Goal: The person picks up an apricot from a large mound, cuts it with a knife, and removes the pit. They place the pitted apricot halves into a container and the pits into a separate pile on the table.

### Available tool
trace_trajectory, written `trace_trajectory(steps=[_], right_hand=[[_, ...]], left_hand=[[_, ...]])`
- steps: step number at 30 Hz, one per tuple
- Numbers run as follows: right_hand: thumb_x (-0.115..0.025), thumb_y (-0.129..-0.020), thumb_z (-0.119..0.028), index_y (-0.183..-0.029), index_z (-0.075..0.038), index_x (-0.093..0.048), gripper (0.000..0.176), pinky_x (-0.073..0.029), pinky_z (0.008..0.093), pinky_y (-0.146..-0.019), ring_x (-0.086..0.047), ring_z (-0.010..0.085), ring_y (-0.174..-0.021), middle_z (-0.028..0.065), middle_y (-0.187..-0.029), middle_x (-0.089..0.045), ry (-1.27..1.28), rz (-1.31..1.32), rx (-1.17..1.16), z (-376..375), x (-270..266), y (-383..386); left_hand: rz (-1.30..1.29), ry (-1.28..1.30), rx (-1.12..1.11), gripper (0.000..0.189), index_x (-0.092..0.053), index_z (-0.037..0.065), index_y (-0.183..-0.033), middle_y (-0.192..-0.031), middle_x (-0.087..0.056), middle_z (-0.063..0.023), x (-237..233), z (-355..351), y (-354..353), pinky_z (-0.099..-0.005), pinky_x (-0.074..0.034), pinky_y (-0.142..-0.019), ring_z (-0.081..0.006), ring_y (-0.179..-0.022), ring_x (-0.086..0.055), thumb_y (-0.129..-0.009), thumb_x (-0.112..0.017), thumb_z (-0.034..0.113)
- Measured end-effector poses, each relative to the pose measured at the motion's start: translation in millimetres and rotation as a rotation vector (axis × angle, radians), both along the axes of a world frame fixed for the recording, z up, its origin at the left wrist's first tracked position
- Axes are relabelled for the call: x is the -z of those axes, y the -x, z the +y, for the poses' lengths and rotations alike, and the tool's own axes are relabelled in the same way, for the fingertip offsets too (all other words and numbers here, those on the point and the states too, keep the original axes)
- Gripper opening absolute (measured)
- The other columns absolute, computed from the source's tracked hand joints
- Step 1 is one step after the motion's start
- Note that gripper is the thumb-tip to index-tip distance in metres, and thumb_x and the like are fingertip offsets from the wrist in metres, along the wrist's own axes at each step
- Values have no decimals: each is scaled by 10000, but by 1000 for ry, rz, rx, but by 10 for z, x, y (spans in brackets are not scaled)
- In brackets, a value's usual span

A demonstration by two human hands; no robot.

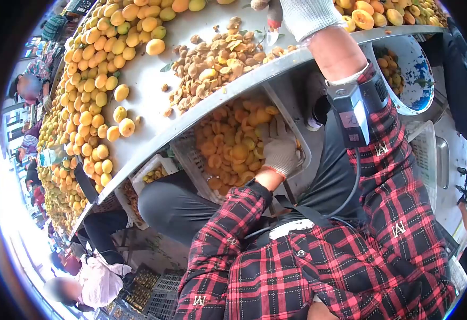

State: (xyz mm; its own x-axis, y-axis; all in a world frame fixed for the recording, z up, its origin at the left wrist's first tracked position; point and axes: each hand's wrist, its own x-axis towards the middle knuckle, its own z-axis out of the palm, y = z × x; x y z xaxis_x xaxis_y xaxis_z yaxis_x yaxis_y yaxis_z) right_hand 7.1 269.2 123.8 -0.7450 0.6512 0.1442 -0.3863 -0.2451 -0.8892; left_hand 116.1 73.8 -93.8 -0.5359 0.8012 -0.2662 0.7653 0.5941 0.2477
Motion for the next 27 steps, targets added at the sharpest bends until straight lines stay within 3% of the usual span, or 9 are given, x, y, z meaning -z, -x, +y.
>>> trace_trajectory(steps=[6, 7, 8, 10, 12, 15, 22, 24, 27], right_hand=[[-596, -942, -176, -843, -65, -626, 151, -365, 235, -285, -536, 113, -403, 17, -623, -564, 15, -3, -7, -35, -23, -5], [-598, -941, -175, -841, -66, -625, 150, -364, 235, -284, -533, 113, -401, 16, -622, -562, 4, -8, 7, -38, -22, -7], [-598, -941, -175, -841, -66, -625, 150, -364, 235, -284, -533, 113, -401, 16, -622, -562, 3, -8, 4, -42, -22, -6], [-600, -940, -171, -835, -64, -621, 150, -353, 239, -274, -527, 112, -394, 18, -618, -554, 38, -8, 9, -42, -26, 12], [-599, -939, -167, -837, -65, -619, 146, -371, 239, -290, -524, 108, -400, 19, -623, -553, 35, 10, -2, -30, -22, 27], [-596, -939, -158, -850, -68, -610, 128, -412, 242, -332, -517, 102, -415, 22, -635, -552, 51, 34, -7, 5, 43, 128], [-566, -957, -158, -911, -87, -571, 84, -459, 256, -386, -508, 101, -438, 31, -665, -556, 148, 20, -133, -39, 61, 192], [-548, -969, -169, -905, -96, -560, 98, -462, 266, -383, -509, 103, -438, 34, -666, -555, 131, -4, -145, -46, 64, 176], [-541, -981, -182, -904, -92, -551, 119, -471, 276, -373, -538, 111, -451, 40, -675, -562, 193, 24, -181, -73, 54, 184]], left_hand=[[-141, -178, -139, 570, -558, 70, -1290, -1464, -404, -180, -13, -115, 354, -534, -272, -1118, -398, -1308, -418, -770, -672, 276], [24, -301, -147, 550, -571, 56, -1260, -1368, -511, -165, 78, -161, 462, -517, -348, -1077, -393, -1202, -521, -783, -664, 311], [25, -301, -150, 550, -571, 56, -1260, -1368, -511, -165, 159, -243, 579, -517, -348, -1077, -393, -1202, -521, -783, -664, 311], [-108, -109, -331, 530, -586, 74, -1254, -1292, -582, -170, 170, -457, 880, -479, -438, -1006, -391, -1137, -574, -797, -656, 333], [-212, 132, -344, 521, -591, 111, -1275, -1265, -610, -172, 59, -716, 1188, -449, -487, -951, -379, -1121, -594, -823, -648, 364], [-178, 287, -475, 526, -580, 155, -1313, -1291, -598, -179, -247, -920, 1366, -446, -472, -976, -368, -1168, -574, -838, -647, 370], [-216, 324, -448, 545, -573, 154, -1330, -1249, -615, -205, 27, -1391, 1607, -442, -467, -983, -378, -1159, -575, -845, -646, 391], [-257, 290, -398, 511, -619, 117, -1265, -1188, -634, -228, 136, -1431, 1582, -443, -477, -961, -396, -1115, -589, -838, -650, 396], [-197, 344, -484, 393, -676, 101, -1170, -1191, -641, -211, -91, -1235, 1554, -442, -486, -962, -369, -1132, -599, -868, -623, 348]])
